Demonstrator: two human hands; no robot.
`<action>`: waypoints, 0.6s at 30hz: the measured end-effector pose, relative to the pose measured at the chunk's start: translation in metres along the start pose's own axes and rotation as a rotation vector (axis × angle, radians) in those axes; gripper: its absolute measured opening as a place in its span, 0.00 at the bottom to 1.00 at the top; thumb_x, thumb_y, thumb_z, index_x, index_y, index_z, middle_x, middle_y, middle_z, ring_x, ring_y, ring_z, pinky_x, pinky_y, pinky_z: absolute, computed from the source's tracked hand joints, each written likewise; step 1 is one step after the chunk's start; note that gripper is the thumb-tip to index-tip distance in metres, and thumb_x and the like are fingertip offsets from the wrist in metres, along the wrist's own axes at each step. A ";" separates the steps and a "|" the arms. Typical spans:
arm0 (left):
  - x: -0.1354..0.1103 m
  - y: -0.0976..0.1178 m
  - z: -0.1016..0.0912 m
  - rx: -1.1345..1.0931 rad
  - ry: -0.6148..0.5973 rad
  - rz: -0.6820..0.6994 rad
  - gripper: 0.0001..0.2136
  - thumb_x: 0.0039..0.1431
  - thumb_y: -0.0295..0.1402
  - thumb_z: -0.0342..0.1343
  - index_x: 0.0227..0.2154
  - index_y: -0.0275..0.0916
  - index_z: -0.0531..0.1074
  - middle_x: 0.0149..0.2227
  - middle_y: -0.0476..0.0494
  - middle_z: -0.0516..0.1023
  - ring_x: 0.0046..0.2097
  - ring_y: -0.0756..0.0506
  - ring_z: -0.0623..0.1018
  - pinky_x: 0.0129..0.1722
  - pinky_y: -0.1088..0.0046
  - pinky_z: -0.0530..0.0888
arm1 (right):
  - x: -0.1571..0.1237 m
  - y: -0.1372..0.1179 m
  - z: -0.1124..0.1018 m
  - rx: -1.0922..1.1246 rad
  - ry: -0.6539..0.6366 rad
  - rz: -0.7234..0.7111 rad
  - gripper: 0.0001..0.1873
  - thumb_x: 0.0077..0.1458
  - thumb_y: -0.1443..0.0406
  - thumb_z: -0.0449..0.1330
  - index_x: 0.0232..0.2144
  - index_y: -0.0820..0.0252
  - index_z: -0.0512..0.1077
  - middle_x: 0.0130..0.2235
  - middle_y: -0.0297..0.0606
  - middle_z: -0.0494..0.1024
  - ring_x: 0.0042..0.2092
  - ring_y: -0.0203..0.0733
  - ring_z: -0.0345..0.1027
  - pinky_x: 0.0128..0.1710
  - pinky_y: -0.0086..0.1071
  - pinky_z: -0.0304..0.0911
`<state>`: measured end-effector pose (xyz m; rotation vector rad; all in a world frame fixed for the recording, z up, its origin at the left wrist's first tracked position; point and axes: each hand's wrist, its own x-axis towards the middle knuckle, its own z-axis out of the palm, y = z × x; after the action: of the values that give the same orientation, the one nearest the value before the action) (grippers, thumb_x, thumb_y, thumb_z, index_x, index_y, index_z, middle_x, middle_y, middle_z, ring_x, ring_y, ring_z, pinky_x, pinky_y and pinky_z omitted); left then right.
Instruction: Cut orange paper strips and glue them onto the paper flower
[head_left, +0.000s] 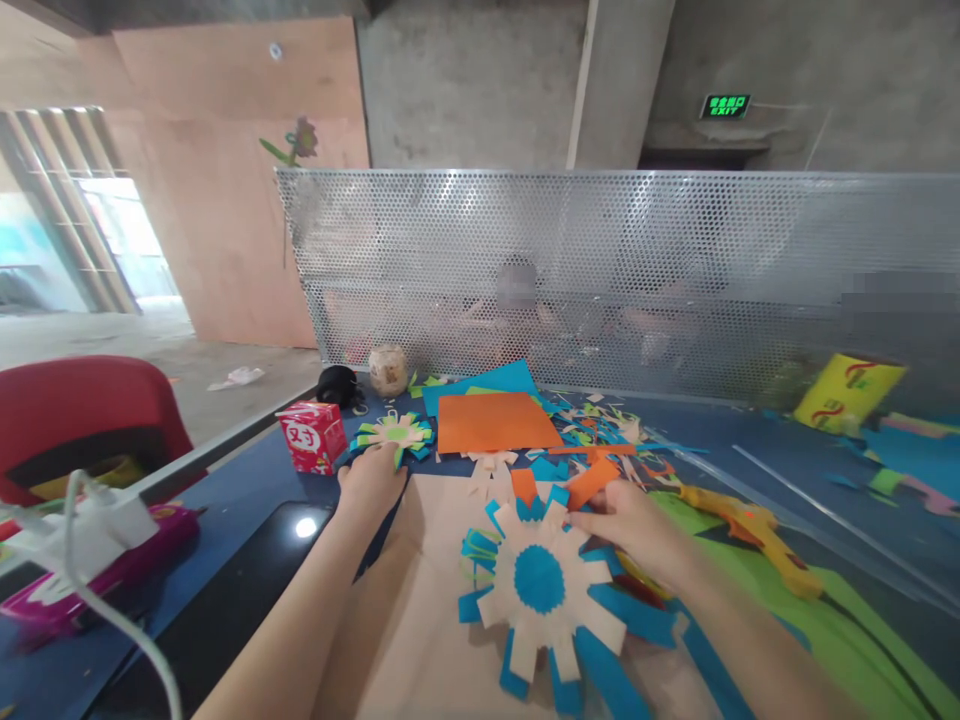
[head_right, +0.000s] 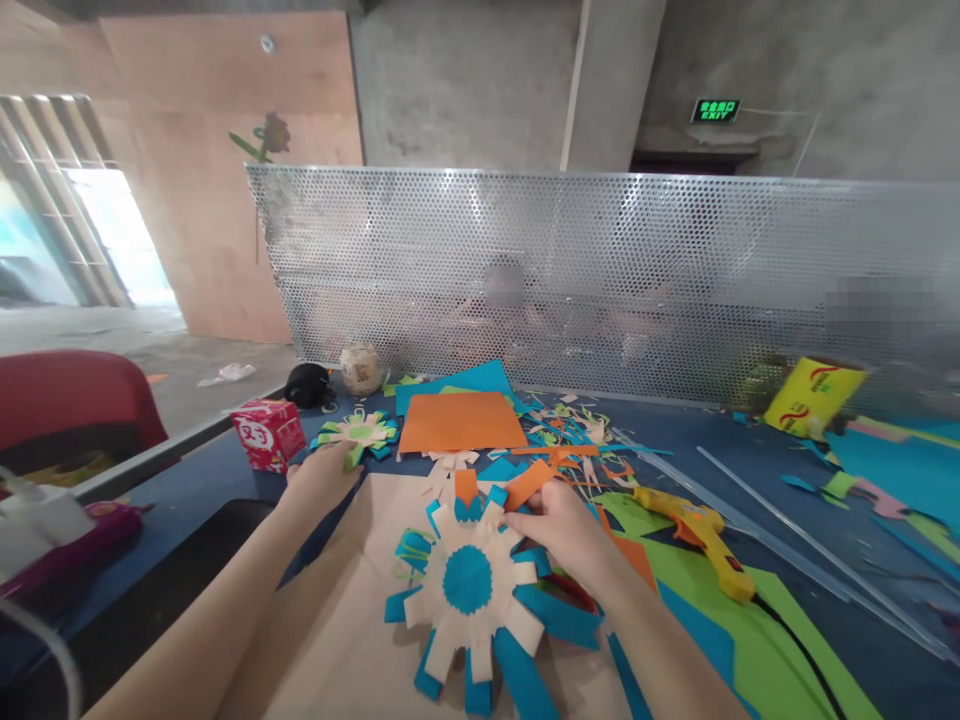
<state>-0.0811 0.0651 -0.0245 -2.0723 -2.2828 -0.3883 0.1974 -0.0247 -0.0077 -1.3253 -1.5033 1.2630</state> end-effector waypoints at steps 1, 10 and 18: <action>0.001 -0.001 0.000 -0.007 0.005 0.003 0.16 0.50 0.31 0.46 0.42 0.37 0.67 0.47 0.33 0.69 0.47 0.35 0.70 0.42 0.55 0.66 | 0.000 0.000 0.000 0.003 -0.004 0.001 0.12 0.42 0.63 0.58 0.31 0.62 0.69 0.31 0.37 0.76 0.31 0.37 0.69 0.28 0.27 0.64; 0.009 -0.007 0.006 -0.062 0.038 0.038 0.17 0.49 0.29 0.47 0.44 0.34 0.65 0.47 0.37 0.70 0.47 0.43 0.71 0.42 0.74 0.67 | 0.001 0.004 -0.001 -0.056 0.028 0.012 0.10 0.43 0.64 0.57 0.31 0.62 0.71 0.30 0.36 0.75 0.30 0.36 0.68 0.27 0.27 0.64; 0.004 -0.003 0.004 0.037 0.041 -0.007 0.17 0.49 0.35 0.48 0.42 0.38 0.68 0.46 0.36 0.70 0.47 0.33 0.68 0.40 0.57 0.67 | 0.001 0.004 0.000 -0.071 0.005 0.019 0.07 0.43 0.65 0.57 0.27 0.62 0.70 0.29 0.36 0.74 0.30 0.36 0.67 0.28 0.27 0.64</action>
<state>-0.0834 0.0697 -0.0282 -2.0207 -2.2573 -0.3811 0.1983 -0.0240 -0.0111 -1.3902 -1.5484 1.2275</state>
